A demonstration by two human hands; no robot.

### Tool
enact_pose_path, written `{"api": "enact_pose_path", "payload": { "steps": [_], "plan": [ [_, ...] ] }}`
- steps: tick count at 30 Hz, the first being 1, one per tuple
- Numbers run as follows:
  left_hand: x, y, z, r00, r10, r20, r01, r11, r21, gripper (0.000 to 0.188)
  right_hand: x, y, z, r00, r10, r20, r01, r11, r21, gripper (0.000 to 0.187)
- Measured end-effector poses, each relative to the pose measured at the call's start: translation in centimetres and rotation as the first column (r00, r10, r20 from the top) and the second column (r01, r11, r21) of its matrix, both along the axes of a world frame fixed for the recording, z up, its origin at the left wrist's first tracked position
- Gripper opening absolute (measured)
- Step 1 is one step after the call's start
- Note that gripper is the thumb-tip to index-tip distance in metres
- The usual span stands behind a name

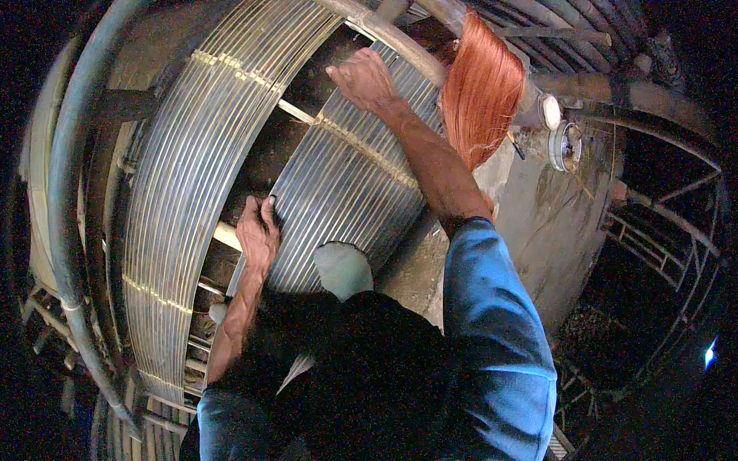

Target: The person weaves a bamboo mat by hand, threading thin red strings through narrow bamboo slats to bind them together while standing on the structure.

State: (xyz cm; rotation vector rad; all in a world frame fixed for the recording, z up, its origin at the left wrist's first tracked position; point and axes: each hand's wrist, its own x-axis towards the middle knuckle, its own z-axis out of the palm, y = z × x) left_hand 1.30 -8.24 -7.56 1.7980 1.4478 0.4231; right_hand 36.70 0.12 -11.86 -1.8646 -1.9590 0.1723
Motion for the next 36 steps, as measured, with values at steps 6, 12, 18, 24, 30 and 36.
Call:
{"api": "enact_pose_path", "payload": {
  "steps": [6,12,18,24,30,36],
  "plan": [
    [-0.8,-0.3,-0.4,0.994,0.024,-0.104,-0.036,0.993,-0.116,0.033,-1.2,-0.3,-1.1,0.999,-0.035,-0.003,0.035,0.998,0.05,0.04],
    [-0.3,-0.3,0.3,0.997,0.017,-0.078,-0.025,0.995,-0.098,0.036,0.0,-0.4,-1.3,0.999,-0.053,0.007,0.053,0.997,-0.058,0.04],
    [0.1,-0.1,0.0,0.998,0.034,-0.061,-0.036,0.999,-0.035,0.03,-3.2,-4.8,3.9,0.904,-0.212,-0.371,0.25,0.966,0.059,0.032],
    [5.2,1.1,6.0,0.973,-0.197,-0.12,0.217,0.958,0.188,0.051,-7.9,-8.5,12.4,0.638,-0.155,-0.754,-0.009,0.978,-0.209,0.032],
    [10.8,0.3,13.8,0.556,0.181,0.811,0.372,0.819,-0.438,0.049,-8.7,-6.2,21.8,0.502,0.197,-0.842,-0.349,0.937,0.012,0.028],
    [2.7,5.1,10.1,0.418,0.632,0.653,0.358,0.546,-0.757,0.026,-3.8,-2.5,22.3,0.735,0.367,-0.571,-0.376,0.92,0.108,0.031]
  ]
}}
